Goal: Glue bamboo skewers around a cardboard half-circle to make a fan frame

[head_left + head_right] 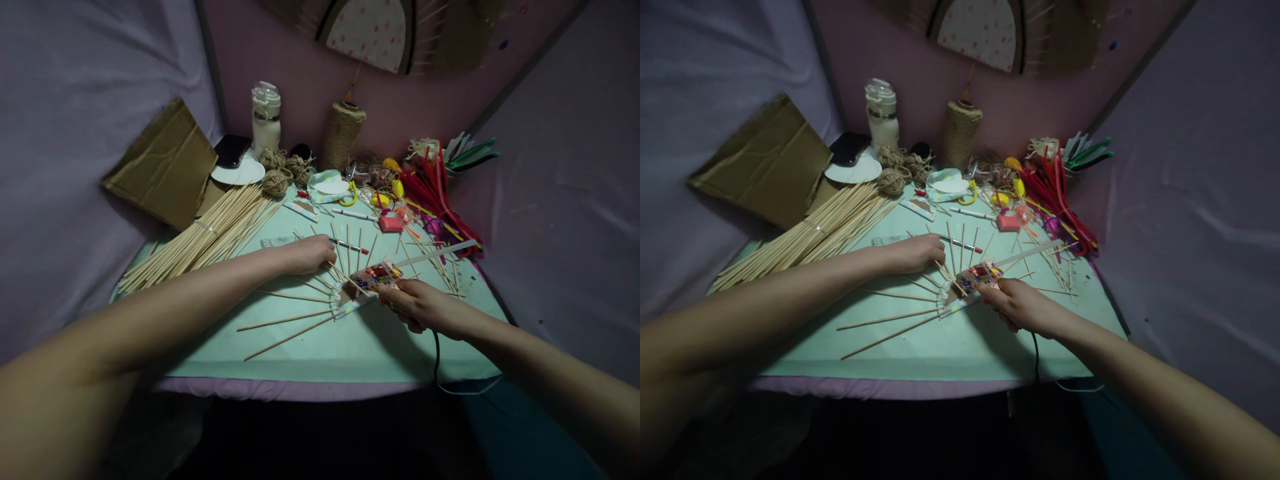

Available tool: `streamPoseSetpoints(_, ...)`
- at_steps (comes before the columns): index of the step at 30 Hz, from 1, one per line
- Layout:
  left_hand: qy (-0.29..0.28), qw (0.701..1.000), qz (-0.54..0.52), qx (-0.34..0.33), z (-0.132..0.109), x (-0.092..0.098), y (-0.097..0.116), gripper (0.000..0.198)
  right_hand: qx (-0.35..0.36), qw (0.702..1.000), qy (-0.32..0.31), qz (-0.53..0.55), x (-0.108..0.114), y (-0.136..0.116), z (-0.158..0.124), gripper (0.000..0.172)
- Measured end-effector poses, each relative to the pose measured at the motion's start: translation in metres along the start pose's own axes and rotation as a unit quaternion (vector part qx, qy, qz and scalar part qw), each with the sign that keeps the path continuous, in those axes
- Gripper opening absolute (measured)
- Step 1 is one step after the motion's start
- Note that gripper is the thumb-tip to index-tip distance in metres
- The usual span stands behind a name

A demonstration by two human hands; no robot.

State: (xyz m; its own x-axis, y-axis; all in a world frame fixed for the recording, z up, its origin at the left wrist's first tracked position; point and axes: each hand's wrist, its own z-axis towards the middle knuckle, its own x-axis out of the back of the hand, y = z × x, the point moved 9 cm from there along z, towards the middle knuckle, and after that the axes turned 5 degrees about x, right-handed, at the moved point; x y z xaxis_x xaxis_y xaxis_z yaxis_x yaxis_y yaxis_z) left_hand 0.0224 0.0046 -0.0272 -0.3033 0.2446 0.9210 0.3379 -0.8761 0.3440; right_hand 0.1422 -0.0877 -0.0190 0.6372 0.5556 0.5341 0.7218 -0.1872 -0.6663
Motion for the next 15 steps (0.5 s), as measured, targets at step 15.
streamPoseSetpoints(15, -0.049, 0.998, 0.024, 0.008, 0.0013, -0.0052, 0.0007, 0.019, 0.018, 0.997, 0.016, -0.08, -0.0075, -0.0055, 0.0067, 0.051)
